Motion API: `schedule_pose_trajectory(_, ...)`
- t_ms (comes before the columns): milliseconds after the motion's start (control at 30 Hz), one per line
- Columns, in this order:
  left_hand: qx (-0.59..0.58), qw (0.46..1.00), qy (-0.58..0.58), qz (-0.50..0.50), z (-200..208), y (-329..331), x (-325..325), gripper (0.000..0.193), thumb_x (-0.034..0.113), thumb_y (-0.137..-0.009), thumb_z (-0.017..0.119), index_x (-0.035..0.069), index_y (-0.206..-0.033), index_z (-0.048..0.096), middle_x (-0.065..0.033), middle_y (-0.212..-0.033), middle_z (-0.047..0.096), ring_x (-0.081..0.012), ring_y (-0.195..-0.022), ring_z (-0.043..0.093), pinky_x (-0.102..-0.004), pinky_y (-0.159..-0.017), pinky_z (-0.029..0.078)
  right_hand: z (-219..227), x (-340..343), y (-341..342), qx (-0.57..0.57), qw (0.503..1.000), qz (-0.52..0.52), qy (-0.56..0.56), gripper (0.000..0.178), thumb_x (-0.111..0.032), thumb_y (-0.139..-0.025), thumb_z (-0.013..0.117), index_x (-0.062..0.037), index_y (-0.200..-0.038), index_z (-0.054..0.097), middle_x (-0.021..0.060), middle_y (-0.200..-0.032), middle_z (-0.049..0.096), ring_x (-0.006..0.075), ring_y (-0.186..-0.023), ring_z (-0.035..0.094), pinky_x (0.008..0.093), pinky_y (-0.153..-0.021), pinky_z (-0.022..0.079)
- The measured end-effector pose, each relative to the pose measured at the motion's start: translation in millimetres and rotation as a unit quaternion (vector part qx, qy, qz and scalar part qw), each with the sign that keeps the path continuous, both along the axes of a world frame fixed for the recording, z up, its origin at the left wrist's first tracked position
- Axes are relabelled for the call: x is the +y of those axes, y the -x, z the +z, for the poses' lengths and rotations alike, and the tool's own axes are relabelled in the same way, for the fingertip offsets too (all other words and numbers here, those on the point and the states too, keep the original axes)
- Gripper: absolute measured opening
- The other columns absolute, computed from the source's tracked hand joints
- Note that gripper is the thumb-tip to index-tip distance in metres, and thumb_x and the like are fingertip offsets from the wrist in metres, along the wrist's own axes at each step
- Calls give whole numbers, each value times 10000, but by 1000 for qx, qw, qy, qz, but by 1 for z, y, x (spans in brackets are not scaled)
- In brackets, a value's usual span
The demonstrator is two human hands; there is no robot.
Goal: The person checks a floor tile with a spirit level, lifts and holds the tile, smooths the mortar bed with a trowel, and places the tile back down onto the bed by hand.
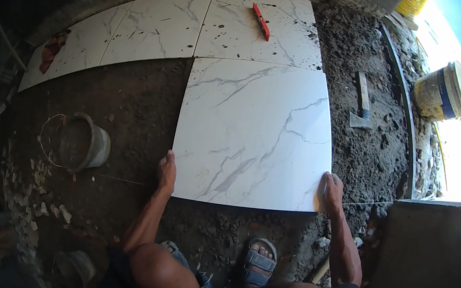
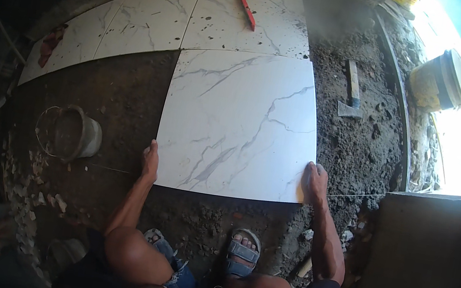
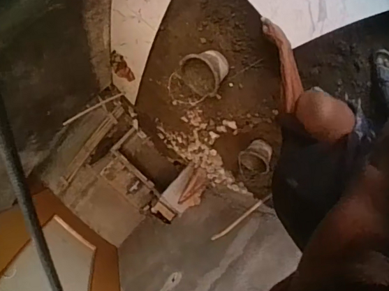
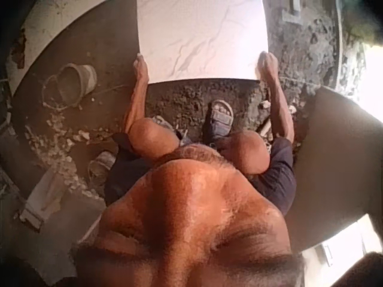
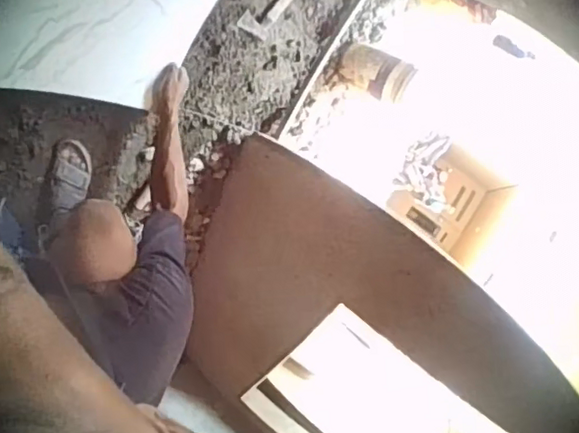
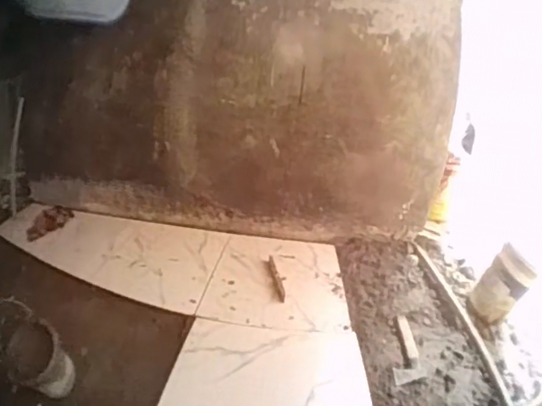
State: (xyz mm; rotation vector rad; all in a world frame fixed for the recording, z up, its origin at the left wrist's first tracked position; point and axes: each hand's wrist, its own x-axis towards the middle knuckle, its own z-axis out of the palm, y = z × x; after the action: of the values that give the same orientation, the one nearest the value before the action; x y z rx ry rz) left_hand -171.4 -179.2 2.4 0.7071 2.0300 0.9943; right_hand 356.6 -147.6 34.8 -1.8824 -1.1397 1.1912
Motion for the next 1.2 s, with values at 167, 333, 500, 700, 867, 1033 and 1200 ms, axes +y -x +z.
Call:
schedule_pose_trajectory(167, 3, 999, -36, 2, -17, 4, -2, 545, 394, -994, 419, -116, -1041, 605, -192, -947, 658, -267, -865, 596, -399, -798, 451, -3, 5, 14, -42, 999, 17, -18, 356, -282, -986, 489, 50, -1079, 575, 97, -955, 620, 150, -870, 560, 299, -778, 457)
schedule_pose_trajectory(333, 14, 1000, 10, -17, -16, 12, -4, 527, 370, -995, 420, -117, -1103, 590, -226, -1041, 659, -300, -978, 615, -393, -851, 453, -2, 5, 18, 7, 994, 50, -100, 496, -183, -1003, 456, 36, -1435, 351, 219, -1389, 484, 260, -1279, 469, 335, -1061, 370)
schedule_pose_trajectory(500, 11, 1000, -2, -18, -14, 6, -3, 527, 363, -999, 419, -118, -1148, 573, -254, -1124, 636, -343, -1066, 602, -396, -893, 445, -1, 1, 17, -8, 995, 37, -89, 492, -178, -998, 460, 44, -1426, 363, 227, -1410, 461, 281, -1307, 447, 339, -1074, 355)
schedule_pose_trajectory(700, 36, 999, -4, -24, -11, 5, -5, 503, 375, -995, 433, -91, -1112, 581, -231, -1063, 644, -341, -990, 606, -402, -871, 445, -6, 0, 24, -56, 993, 44, -90, 490, -199, -993, 465, 18, -1425, 383, 217, -1389, 491, 280, -1290, 470, 345, -1067, 364)
schedule_pose_trajectory(867, 72, 991, 17, -113, 16, 1, -17, 442, 400, -986, 448, -28, -1030, 550, -202, -949, 629, -296, -874, 593, -409, -798, 446, -12, 7, 13, -19, 996, 50, -70, 488, -190, -1004, 446, 3, -1444, 359, 195, -1417, 463, 260, -1300, 447, 333, -1082, 338)
schedule_pose_trajectory(1033, 189, 955, 28, -228, 26, 22, -65, 415, 420, -969, 468, 7, -994, 498, -259, -829, 602, -426, -797, 606, -494, -670, 440, -11, 7, 24, -1, 996, 46, -80, 477, -196, -996, 414, -2, -1432, 380, 222, -1395, 483, 296, -1298, 464, 352, -1070, 358)
schedule_pose_trajectory(1200, 261, 914, 42, -309, 39, 21, -118, 410, 404, -934, 553, 32, -1093, 492, -238, -782, 616, -456, -757, 598, -513, -634, 438, 1, 6, 25, -45, 997, 45, -53, 507, -234, -983, 424, -2, -1431, 379, 230, -1393, 482, 323, -1304, 460, 360, -1076, 350)
